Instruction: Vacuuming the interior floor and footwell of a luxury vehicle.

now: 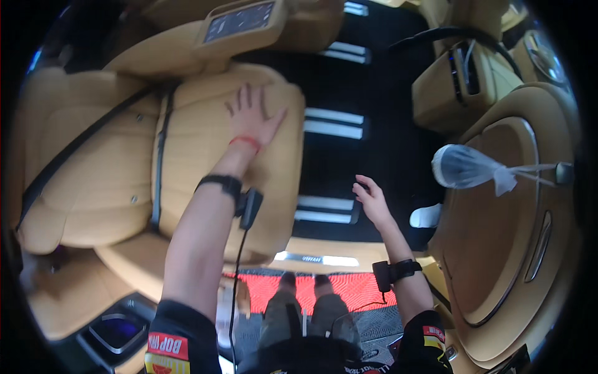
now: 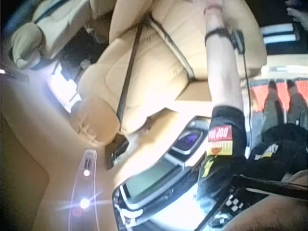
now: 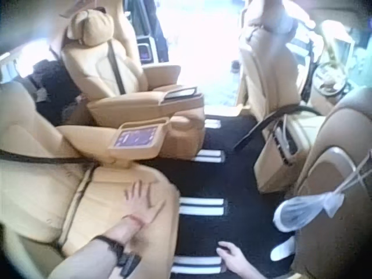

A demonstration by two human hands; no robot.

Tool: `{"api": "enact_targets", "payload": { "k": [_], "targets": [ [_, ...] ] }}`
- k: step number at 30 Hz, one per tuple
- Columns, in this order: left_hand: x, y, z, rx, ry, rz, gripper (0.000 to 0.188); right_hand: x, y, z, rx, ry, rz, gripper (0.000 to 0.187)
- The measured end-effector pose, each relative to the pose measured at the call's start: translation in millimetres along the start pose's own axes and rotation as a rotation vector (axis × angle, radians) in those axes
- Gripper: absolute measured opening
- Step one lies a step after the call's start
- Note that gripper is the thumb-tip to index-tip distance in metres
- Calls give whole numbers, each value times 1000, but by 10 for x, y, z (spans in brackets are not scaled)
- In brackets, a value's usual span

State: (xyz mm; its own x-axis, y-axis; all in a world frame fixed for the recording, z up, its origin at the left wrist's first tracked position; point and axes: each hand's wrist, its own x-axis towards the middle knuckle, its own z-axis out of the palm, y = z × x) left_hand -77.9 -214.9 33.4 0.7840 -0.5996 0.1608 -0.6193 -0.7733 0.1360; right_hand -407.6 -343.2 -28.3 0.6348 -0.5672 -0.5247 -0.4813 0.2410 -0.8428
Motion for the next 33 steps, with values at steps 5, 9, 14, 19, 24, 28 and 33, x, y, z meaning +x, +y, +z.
{"api": "enact_targets", "payload": {
  "k": [5,9,14,19,24,28,33],
  "targets": [
    [206,24,-6,-196,-9,-135,56,879,-632,-129,13,78,-65,49],
    [105,-48,105,-197,46,-104,50,1734,-1212,-167,128,294,-89,55],
    [74,-46,80,-137,52,-78,49,2804,-1688,-528,139,514,-58,57],
    [53,-19,170,-149,12,-72,52,3850,-1820,-1280,37,910,-188,78],
    [-36,-160,296,-84,20,-35,56,4323,-2097,-2080,-32,1165,-399,87],
    [-58,-149,293,-83,-127,-121,60,4380,-2328,-2401,119,1157,-365,67],
    [-38,-81,234,-315,-162,-207,62,4202,-2792,-2334,334,1128,-607,57]
  ]
}}
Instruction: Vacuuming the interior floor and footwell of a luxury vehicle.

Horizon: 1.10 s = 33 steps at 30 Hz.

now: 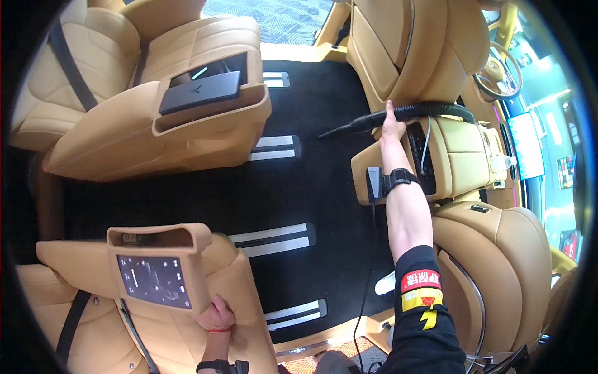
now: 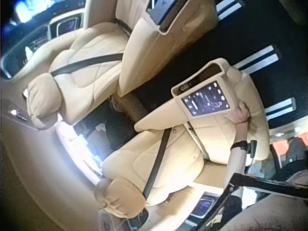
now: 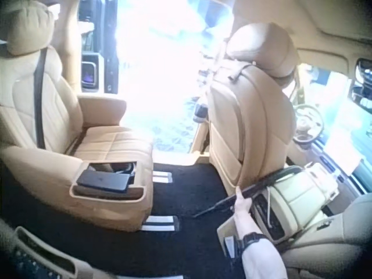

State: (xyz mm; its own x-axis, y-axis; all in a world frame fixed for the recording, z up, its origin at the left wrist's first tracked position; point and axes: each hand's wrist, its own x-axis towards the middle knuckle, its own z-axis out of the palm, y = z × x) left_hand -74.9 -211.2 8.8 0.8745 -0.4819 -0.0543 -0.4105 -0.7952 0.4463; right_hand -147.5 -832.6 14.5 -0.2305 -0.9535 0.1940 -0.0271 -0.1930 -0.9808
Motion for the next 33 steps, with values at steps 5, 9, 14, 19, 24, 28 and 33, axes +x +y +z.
{"api": "enact_targets", "payload": {
  "k": [5,9,14,19,24,28,33],
  "targets": [
    [-14,-63,49,48,93,87,60,-380,30,186,263,-110,427,37],
    [38,-60,-34,96,121,144,57,-1535,-199,336,250,-359,310,13],
    [43,47,-18,191,150,184,53,-2670,-571,277,313,-663,268,6],
    [104,-70,54,220,230,259,50,-3600,-718,-450,295,-764,330,16],
    [131,5,35,220,262,267,47,-4444,-579,-1973,49,-754,435,22],
    [132,-101,64,204,329,293,44,-4786,-418,-3203,183,-573,533,27],
    [203,-63,93,173,372,317,45,-4738,-235,-4654,-42,-439,618,23]
  ]
}}
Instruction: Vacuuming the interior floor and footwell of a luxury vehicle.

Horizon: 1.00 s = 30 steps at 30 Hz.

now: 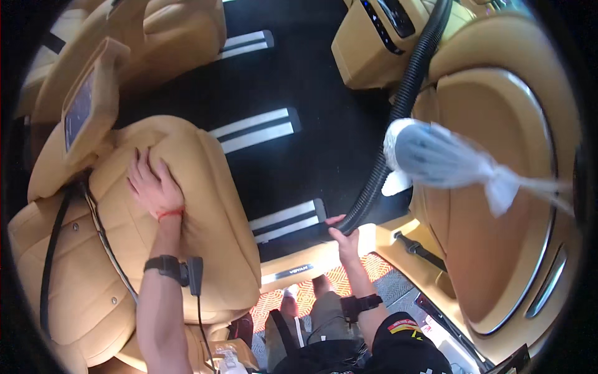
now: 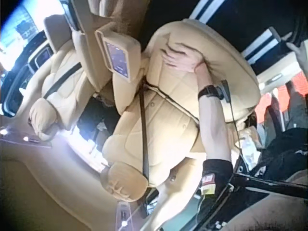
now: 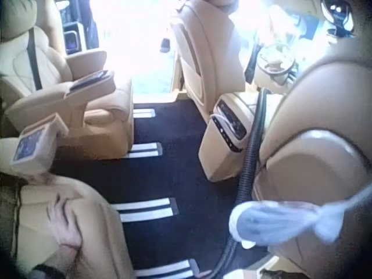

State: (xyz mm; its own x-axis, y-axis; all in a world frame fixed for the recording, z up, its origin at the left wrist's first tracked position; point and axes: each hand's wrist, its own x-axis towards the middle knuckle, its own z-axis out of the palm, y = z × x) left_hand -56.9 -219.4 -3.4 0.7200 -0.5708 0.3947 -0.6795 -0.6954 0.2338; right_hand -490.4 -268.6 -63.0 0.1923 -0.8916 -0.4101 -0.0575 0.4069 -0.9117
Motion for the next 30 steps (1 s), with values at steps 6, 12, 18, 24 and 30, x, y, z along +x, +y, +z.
{"api": "enact_targets", "payload": {
  "k": [6,12,18,24,30],
  "targets": [
    [34,-170,123,9,29,2,47,-69,-127,-828,-149,143,245,14],
    [12,-199,211,15,35,9,45,-790,-180,-969,-397,93,225,8],
    [18,-251,306,94,83,37,45,-894,-530,-1051,-650,45,307,19],
    [75,-299,255,91,51,14,52,-104,-1024,8,-710,-53,-266,42],
    [-17,-65,181,29,4,1,47,983,-1280,399,-496,54,-382,48]
  ]
}}
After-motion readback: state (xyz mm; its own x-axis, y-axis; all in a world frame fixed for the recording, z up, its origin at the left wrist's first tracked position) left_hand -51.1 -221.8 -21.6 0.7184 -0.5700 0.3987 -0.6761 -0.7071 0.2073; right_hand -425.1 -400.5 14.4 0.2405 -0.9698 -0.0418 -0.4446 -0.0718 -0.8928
